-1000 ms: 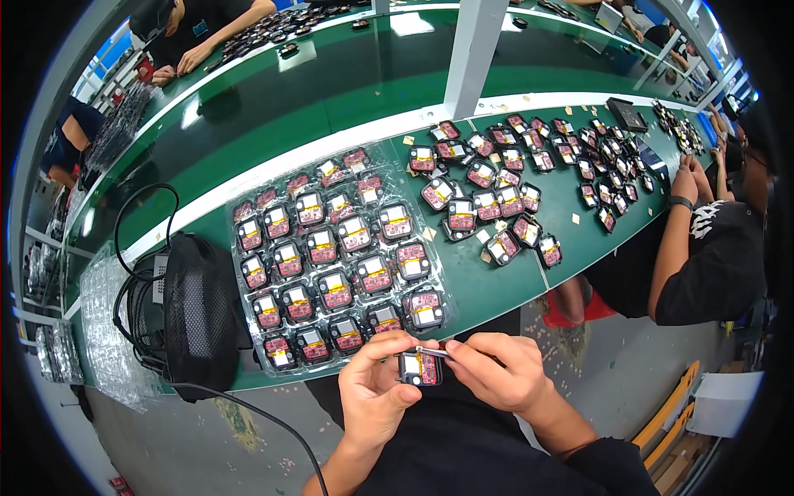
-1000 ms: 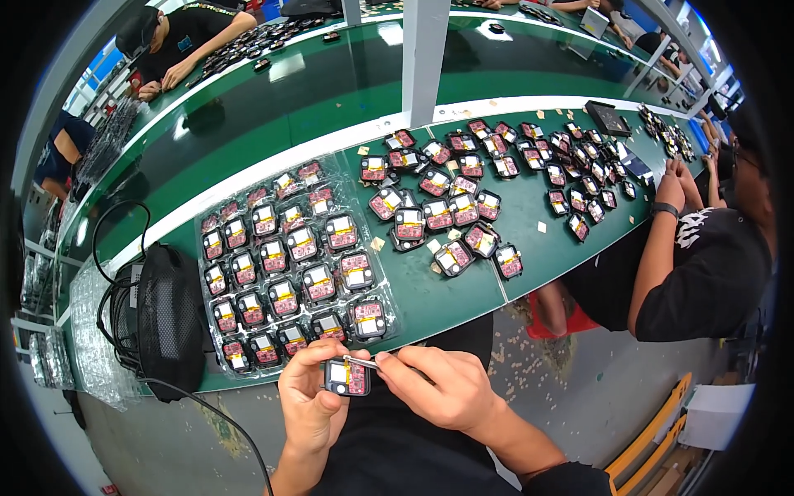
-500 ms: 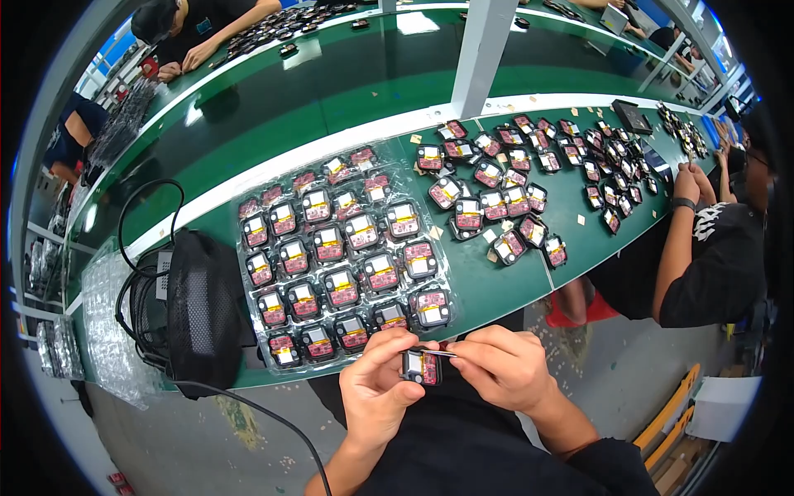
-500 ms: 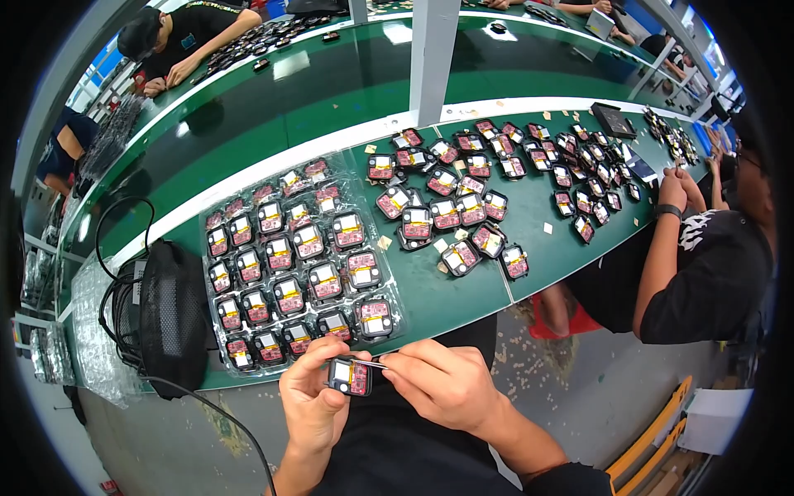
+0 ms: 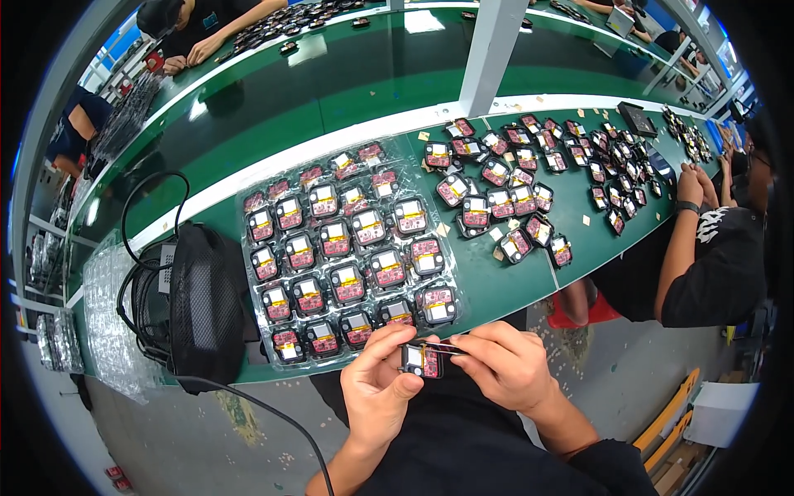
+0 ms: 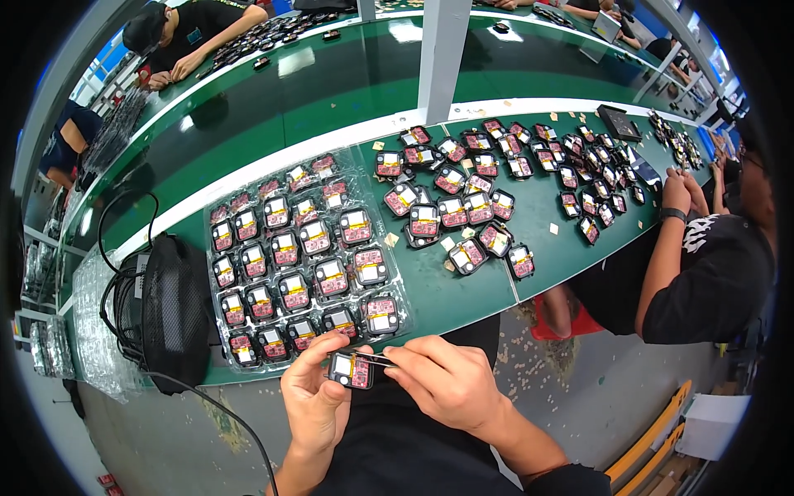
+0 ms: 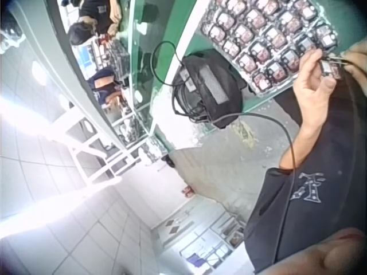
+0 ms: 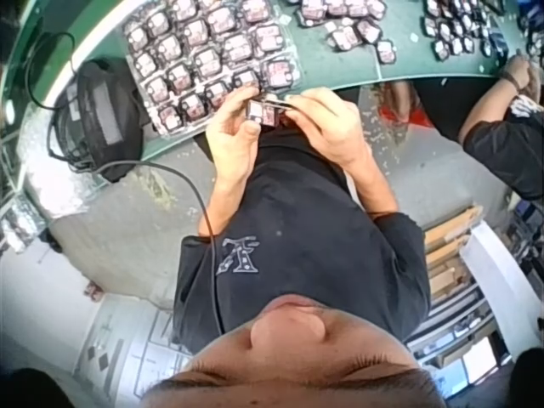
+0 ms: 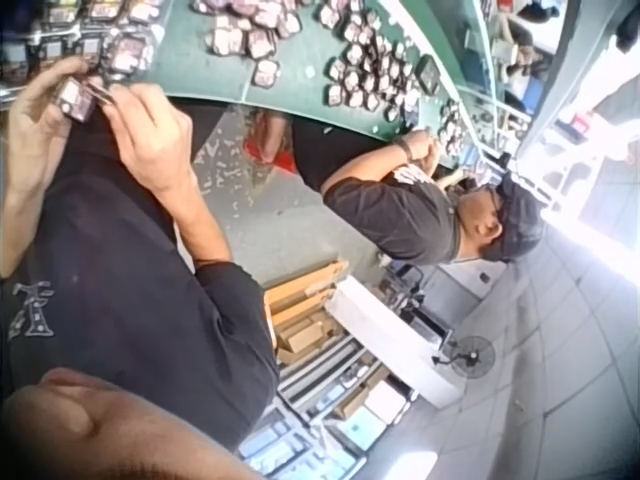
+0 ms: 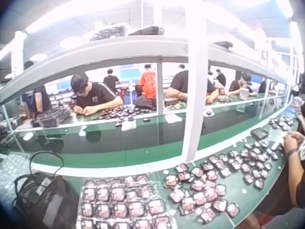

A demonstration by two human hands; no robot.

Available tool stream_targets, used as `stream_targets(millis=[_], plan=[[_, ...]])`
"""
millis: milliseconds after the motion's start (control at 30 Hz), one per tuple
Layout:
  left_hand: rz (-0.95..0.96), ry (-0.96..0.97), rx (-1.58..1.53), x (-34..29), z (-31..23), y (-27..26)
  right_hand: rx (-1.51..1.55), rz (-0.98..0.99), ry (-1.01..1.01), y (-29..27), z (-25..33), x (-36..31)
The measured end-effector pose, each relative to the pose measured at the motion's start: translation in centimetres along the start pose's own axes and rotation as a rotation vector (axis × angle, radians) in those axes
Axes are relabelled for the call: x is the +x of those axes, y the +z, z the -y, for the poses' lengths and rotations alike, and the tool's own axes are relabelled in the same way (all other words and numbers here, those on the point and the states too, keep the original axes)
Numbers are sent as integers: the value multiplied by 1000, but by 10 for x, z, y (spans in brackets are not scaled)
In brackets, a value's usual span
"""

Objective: The recorder is inspecting and organizing small electronic tags on a conveyor belt in an assembly plant.

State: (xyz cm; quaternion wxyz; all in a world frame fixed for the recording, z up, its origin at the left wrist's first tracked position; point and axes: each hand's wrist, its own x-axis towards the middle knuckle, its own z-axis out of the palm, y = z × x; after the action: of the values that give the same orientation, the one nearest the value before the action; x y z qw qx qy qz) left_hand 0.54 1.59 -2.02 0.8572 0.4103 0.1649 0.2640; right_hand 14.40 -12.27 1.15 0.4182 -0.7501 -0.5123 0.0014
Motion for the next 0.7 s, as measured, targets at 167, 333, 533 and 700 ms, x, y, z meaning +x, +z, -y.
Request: stream_targets(millis=[167,333,533,700], plan=[[-49,4,42,-2,-2,6,-33,-31,-46,2,3,0],[-16,10,19,-2,1,2,-57,-56,-83,4,3,-1],[18,24,12,-5,-1,2,-28,-94,-29,6,7,-3],[32,41,38,-6,0,0,-19,-76,-10,7,8,-2]])
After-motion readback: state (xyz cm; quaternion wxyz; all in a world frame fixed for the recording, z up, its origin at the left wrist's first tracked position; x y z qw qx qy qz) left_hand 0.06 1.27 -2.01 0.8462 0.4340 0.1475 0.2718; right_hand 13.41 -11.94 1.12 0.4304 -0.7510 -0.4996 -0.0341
